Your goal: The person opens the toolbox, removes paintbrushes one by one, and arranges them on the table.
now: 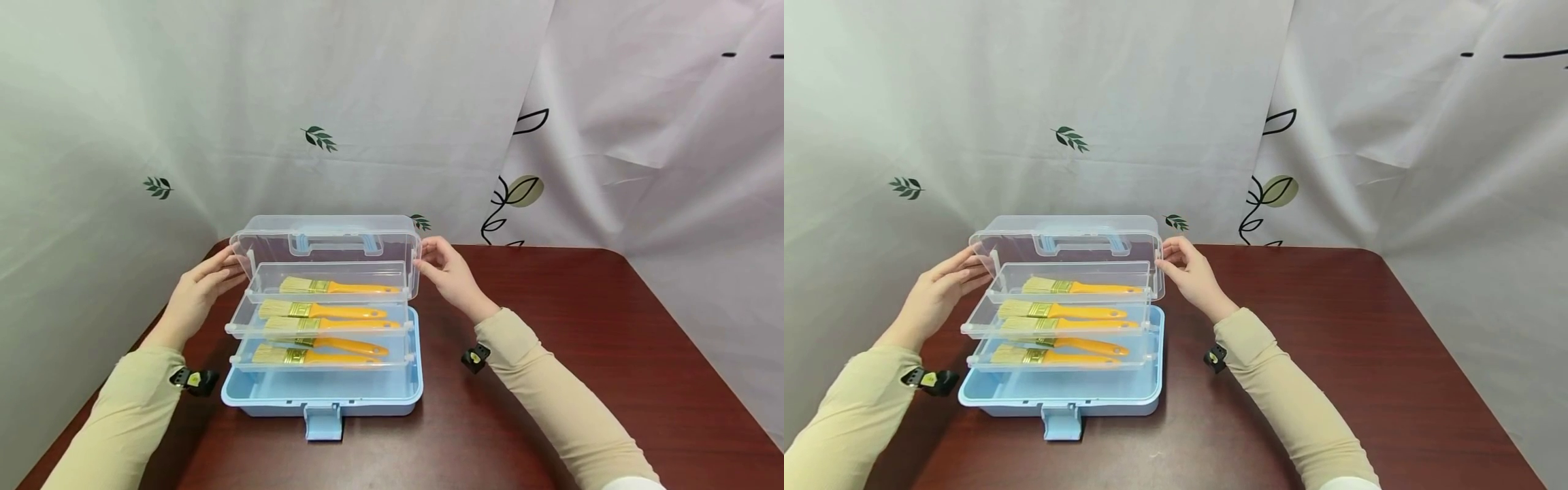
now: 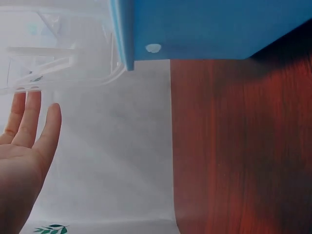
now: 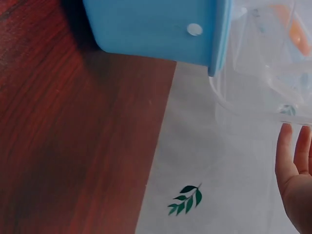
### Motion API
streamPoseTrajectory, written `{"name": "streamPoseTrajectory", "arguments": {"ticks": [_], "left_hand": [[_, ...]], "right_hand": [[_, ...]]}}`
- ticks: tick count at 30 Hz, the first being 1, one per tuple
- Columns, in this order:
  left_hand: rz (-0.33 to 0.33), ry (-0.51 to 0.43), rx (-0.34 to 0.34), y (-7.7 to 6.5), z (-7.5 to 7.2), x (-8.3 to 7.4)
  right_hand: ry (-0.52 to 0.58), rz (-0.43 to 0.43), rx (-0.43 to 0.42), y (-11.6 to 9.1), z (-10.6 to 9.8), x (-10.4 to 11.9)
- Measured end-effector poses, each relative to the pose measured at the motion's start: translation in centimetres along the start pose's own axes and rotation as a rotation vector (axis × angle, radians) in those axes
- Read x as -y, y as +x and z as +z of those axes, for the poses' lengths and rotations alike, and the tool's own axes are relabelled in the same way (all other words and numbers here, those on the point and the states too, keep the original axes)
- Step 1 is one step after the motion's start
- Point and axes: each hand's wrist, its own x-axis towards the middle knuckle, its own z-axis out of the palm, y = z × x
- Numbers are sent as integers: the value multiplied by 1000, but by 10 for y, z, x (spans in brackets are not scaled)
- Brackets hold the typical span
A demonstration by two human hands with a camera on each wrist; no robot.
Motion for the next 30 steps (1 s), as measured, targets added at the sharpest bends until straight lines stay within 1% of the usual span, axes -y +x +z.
{"name": "streamPoseTrajectory", "arguments": {"ticks": [4,6,9,12,16,19,22,27,30], "left_hand": [[55,-109,56,0,-1,4],[82,-149,85,0,-1,6],[98,-202,127,0,-3,7],[75,-223,154,0,-4,8],[35,-232,164,-1,-6,11],[23,-277,192,-1,-8,14],[20,-351,240,-1,-9,16],[7,-402,285,-3,-11,18],[-2,-402,290,-5,-10,19]], "right_hand": [[12,18,-10,0,3,-3],[10,23,-21,0,4,-4],[24,37,-39,2,5,-6],[43,64,-39,2,6,-7],[149,100,-16,0,5,-7],[269,108,2,-2,4,-7],[344,105,23,-4,4,-7],[408,108,61,-6,5,-8],[417,85,75,-7,5,-9]]}}
